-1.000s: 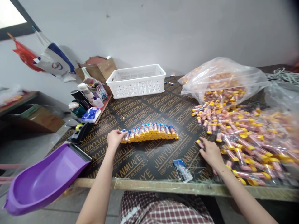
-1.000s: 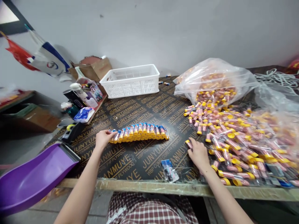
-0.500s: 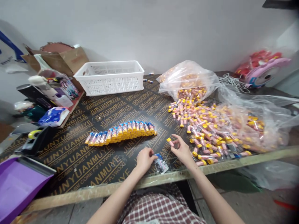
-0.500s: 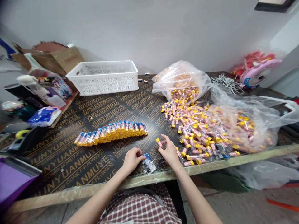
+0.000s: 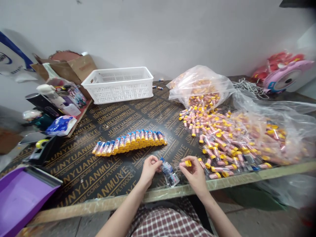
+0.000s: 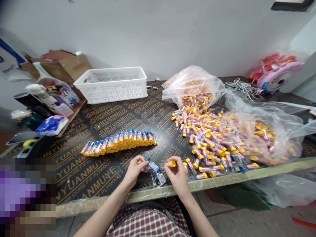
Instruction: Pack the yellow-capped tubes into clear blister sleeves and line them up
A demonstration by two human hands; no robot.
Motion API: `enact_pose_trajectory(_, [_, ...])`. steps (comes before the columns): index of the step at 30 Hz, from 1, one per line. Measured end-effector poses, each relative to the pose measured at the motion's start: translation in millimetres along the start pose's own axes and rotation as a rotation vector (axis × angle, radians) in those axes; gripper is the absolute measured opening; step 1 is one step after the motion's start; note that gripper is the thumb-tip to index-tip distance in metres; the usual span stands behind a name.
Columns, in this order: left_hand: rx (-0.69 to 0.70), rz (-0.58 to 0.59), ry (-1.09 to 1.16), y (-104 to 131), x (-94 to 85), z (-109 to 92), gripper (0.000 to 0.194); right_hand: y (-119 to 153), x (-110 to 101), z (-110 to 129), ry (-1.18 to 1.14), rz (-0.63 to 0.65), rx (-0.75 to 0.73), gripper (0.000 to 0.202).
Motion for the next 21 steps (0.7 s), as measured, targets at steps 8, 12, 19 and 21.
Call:
enact_pose_trajectory(8, [-0.112, -0.117, 0.318, -1, -11.8, -6, 0.037, 19, 12, 0, -0.052, -0.017, -0.153, 0.015])
enact_pose_trajectory(12, [-0.123, -0.211, 0.344, -1, -16.1, -4, 0.034, 26, 14, 6, 0.033, -0.057, -0.25, 0.016])
enact_pose_trajectory(19, [-0.112, -0.307, 0.353, 0, -23.9, -3, 0.037, 31, 18, 13, 0.156, -0.073, -0.356, 0.018])
enact_pose_trajectory(21, [-0.108, -0.314, 0.351, 0, -24.1, -4, 0.038, 32, 20, 14, 0.179, -0.066, -0.383, 0.019])
Point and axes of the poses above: each hand's wrist, its own y-axis away from the middle knuckle, its own x-axis out of the palm, z = x × y, the point moved 4 cm from there along -y, towards the middle knuckle, and after that the axes turned 11 degrees about x, right-handed, at the moved point
